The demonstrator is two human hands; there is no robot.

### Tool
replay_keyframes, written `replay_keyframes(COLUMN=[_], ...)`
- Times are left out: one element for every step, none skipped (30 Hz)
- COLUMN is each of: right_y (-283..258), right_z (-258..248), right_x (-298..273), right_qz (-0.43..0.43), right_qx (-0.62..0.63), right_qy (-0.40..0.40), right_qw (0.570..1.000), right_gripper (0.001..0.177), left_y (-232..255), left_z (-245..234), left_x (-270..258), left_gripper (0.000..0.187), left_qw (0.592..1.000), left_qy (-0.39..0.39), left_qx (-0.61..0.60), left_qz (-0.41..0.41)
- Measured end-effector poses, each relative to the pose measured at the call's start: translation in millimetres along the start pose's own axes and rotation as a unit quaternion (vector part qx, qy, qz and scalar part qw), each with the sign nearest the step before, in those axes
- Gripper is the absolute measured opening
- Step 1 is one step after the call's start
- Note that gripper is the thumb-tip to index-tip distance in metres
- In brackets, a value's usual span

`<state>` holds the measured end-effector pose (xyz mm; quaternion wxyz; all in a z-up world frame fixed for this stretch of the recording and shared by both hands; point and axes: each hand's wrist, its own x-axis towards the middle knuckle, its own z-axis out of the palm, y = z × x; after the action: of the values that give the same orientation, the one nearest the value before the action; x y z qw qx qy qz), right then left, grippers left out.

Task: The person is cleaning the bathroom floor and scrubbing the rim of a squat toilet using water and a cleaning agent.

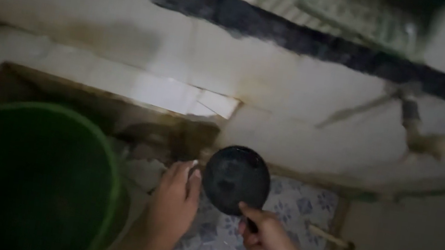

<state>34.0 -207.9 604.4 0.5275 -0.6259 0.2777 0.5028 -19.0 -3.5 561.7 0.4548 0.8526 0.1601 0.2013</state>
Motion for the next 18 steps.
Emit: replay_keyframes(right_y=[6,15,25,31,37,42,46,51,57,60,62,66,72,76,81,84,88,92], right_z=[-15,-32,-48,-64,-78,-90,-102,-114,-125,-136,-146,-155,-167,-177,-188,-195,-202,-210], right_x=[5,9,12,14,16,19,20,22,23,24,24,24,26,30,33,35,37,38], right_qz=[0.002,-0.008,-0.018,-0.014,-0.020,-0.028,-0.026,-0.022,-0.019,-0.019,-0.033,-0.044,-0.040,-0.045,-0.050,-0.048,-0.061,-0.075], right_qx=[0.012,0.024,0.037,0.048,0.064,0.080,0.090,0.100,0.111,0.120,0.134,0.148,0.156,0.176,0.197,0.202,0.221,0.241], right_qy=[0.004,0.015,0.026,0.031,0.035,0.037,0.040,0.048,0.056,0.058,0.067,0.075,0.078,0.080,0.081,0.082,0.082,0.084], right_qw=[1.000,1.000,0.999,0.998,0.997,0.996,0.995,0.994,0.992,0.991,0.988,0.985,0.984,0.980,0.976,0.975,0.970,0.964], right_gripper=[0.048,0.047,0.045,0.045,0.044,0.042,0.042,0.039,0.036,0.036,0.032,0.029,0.029,0.027,0.025,0.025,0.024,0.023], left_y=[10,20,30,32,33,33,32,30,28,29,30,30,32,33,34,35,35,37], left_z=[12,25,39,56,73,88,105,120,136,150,164,178,191,203,215,226,237,249], left_x=[1,-1,-2,-5,-9,-10,-13,-18,-23,-26,-28,-33,-36,-38,-39,-41,-43,-45], left_gripper=[0.030,0.032,0.033,0.033,0.034,0.034,0.034,0.034,0.033,0.033,0.035,0.038,0.038,0.037,0.037,0.037,0.039,0.042], left_qw=[1.000,0.999,0.997,0.996,0.994,0.992,0.991,0.991,0.989,0.988,0.987,0.985,0.984,0.982,0.979,0.978,0.975,0.971], left_qy=[-0.012,-0.038,-0.065,-0.077,-0.097,-0.114,-0.124,-0.129,-0.133,-0.142,-0.152,-0.163,-0.172,-0.181,-0.189,-0.195,-0.200,-0.205], left_qx=[-0.002,0.016,0.034,0.033,0.039,0.046,0.046,0.044,0.041,0.041,0.033,0.025,0.025,0.036,0.047,0.048,0.063,0.077], left_qz=[0.004,-0.016,-0.036,-0.033,-0.029,-0.023,-0.019,0.012,0.043,0.048,0.046,0.040,0.042,0.049,0.057,0.058,0.075,0.095])
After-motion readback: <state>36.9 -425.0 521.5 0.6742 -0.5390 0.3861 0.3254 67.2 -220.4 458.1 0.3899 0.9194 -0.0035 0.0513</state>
